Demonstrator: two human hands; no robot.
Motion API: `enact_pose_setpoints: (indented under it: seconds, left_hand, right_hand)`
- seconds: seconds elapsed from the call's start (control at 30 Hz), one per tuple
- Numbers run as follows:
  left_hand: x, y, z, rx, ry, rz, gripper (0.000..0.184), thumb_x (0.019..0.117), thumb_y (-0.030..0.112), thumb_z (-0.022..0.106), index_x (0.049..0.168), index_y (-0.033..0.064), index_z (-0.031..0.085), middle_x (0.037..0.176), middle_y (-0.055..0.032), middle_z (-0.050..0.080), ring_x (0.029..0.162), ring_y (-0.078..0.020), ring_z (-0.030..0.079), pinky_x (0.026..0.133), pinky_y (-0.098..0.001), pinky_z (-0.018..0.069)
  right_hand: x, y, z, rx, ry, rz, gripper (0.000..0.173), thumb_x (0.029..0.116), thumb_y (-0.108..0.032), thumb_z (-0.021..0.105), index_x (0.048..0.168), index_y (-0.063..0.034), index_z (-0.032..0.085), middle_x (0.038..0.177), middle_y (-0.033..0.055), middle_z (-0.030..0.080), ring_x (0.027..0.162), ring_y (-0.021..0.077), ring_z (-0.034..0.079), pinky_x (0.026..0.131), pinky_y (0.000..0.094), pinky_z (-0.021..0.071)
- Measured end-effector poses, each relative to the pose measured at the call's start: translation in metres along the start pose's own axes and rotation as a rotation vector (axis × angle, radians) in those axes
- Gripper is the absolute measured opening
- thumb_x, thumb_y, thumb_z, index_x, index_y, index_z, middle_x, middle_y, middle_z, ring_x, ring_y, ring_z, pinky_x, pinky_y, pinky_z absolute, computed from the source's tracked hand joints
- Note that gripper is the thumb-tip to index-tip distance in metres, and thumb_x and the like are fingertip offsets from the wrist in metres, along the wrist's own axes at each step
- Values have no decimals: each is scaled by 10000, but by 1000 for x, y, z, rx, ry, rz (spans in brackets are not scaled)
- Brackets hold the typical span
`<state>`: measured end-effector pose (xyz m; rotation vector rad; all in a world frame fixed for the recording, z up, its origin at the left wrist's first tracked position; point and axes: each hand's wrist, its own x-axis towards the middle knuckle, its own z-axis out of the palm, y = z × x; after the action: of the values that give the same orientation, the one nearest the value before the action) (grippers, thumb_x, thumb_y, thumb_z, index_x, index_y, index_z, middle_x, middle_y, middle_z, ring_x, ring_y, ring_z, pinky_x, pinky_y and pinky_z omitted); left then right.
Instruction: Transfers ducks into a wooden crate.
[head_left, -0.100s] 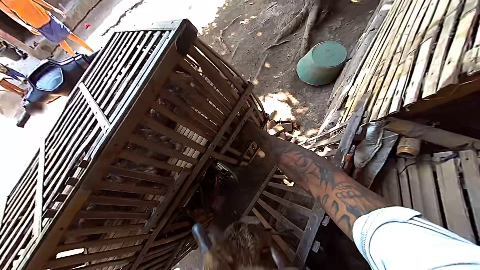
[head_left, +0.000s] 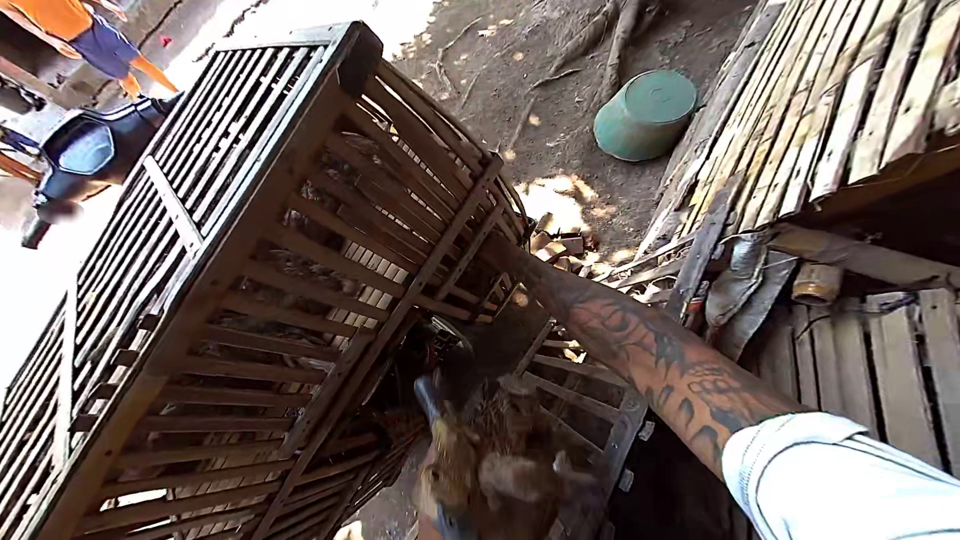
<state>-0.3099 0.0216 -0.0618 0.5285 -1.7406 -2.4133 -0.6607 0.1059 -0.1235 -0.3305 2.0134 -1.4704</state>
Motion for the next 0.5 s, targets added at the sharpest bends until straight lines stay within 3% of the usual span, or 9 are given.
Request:
enact_pose_setpoints:
  seconds: [0.07, 0.13, 0.17, 0.23, 0.3, 0.33, 0.4, 0.43, 0.5]
  left_hand:
    - [37, -15, 11, 74, -27, 16, 650, 669, 377, 912, 1175, 72, 639, 1024, 54, 721, 940, -15, 678, 818, -218, 581]
    - [79, -30, 19, 164, -98, 38, 570, 708, 252, 836, 1171, 10, 610, 988, 52, 710, 912, -5, 675, 817, -213, 580]
    - [98, -36, 24, 209, -154, 41, 528, 745, 245, 804, 1163, -2, 597, 975, 59, 698, 901, 9, 665, 814, -204, 576]
    - [133, -48, 28, 272, -264, 54, 544, 785, 251, 786, 1186, -48, 571, 996, 29, 682, 912, 5, 652, 833, -210, 570]
    - [159, -57, 33, 354, -283, 81, 525, 753, 143, 760, 1193, -66, 563, 1000, 30, 689, 929, 26, 655, 860, -193, 565]
    - [171, -63, 35, 373, -267, 85, 483, 754, 111, 749, 1175, -43, 568, 979, 40, 694, 917, 29, 659, 851, -194, 570]
    - [194, -74, 34, 412, -230, 71, 391, 796, 76, 705, 1149, -36, 580, 945, 16, 679, 891, 0, 654, 828, -220, 570]
    - [206, -78, 32, 440, -223, 65, 362, 810, 81, 692, 1138, -35, 595, 933, 4, 677, 878, -16, 654, 817, -236, 571]
    - [226, -83, 26, 463, -207, 55, 317, 820, 81, 666, 1113, -25, 610, 910, -5, 673, 853, -39, 653, 802, -259, 574]
  right_hand:
    - [40, 55, -2, -349, -27, -244, 419, 1017, -157, 616, 1397, 12, 571, 1397, 201, 607, 1320, 280, 564, 1145, 450, 416]
    - [51, 68, -9, -413, -84, -260, 390, 998, -199, 647, 1330, 5, 620, 1293, 224, 652, 1235, 342, 611, 1075, 558, 455]
    - [45, 65, -12, -316, -95, -155, 362, 979, -189, 676, 1284, 4, 639, 1216, 213, 678, 1146, 328, 647, 1005, 557, 498]
    - [31, 52, -12, 94, -39, 63, 360, 922, -82, 683, 1259, 17, 606, 1083, 187, 685, 931, 270, 684, 805, 466, 580]
    - [12, 18, -16, 492, -78, 203, 462, 955, 3, 556, 1402, -63, 459, 1147, 173, 643, 902, 263, 686, 749, 434, 599]
    - [7, 9, -20, 530, -129, 173, 424, 982, 5, 526, 1395, -61, 453, 1129, 166, 660, 883, 249, 704, 742, 414, 610]
    - [4, 10, -31, 279, -225, -21, 336, 995, 24, 518, 1331, 10, 507, 1109, 136, 670, 918, 183, 686, 798, 358, 588]
    - [5, 21, -40, 73, -224, -161, 356, 965, 34, 569, 1320, 14, 577, 1171, 148, 685, 1010, 209, 677, 885, 416, 562]
    - [3, 53, -64, -163, -240, -371, 530, 871, 56, 671, 1389, -18, 585, 1320, 177, 653, 1213, 278, 630, 1052, 506, 499]
